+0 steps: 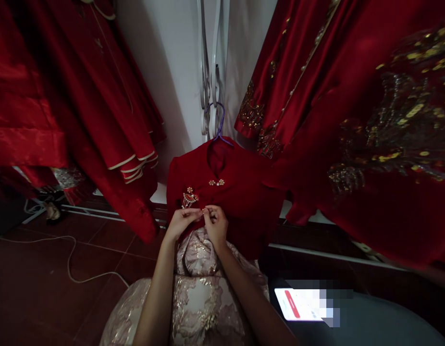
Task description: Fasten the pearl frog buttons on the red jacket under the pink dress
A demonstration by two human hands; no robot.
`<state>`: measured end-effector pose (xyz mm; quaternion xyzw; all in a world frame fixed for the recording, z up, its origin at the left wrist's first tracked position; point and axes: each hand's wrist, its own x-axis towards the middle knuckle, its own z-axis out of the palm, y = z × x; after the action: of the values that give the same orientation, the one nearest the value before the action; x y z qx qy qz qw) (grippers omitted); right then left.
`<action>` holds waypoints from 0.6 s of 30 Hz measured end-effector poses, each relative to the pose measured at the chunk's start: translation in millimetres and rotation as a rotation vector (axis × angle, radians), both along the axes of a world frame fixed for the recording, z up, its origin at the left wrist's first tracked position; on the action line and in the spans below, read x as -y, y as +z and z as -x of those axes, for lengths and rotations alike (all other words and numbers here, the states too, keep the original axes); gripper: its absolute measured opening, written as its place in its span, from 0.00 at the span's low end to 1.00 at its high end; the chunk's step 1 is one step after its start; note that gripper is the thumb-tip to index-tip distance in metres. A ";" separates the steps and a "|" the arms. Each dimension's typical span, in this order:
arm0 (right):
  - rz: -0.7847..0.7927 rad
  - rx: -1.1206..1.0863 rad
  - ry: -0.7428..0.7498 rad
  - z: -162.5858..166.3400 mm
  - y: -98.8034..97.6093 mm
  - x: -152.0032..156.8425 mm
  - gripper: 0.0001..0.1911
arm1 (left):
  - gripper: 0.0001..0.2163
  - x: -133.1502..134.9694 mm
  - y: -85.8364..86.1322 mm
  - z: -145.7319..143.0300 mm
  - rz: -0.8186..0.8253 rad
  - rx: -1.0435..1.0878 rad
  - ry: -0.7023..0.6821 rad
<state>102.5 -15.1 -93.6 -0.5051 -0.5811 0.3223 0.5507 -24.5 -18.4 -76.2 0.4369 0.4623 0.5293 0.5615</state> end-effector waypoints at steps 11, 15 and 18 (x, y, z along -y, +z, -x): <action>-0.115 -0.078 0.050 2.0 -5.4 -4.2 0.11 | 0.13 -0.1 1.7 1.1 -0.111 -0.103 0.045; -0.161 -0.078 0.058 1.5 -6.7 -5.8 0.09 | 0.11 0.2 1.8 2.6 -0.196 -0.243 0.052; -0.149 -0.113 0.078 0.8 -7.4 -7.8 0.09 | 0.10 -0.3 -0.5 3.3 -0.210 -0.286 0.047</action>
<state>101.6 -7.3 -101.0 -0.4207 -0.5906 0.3274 0.6059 -27.8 -18.2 -76.8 0.5528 0.4900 0.5201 0.4288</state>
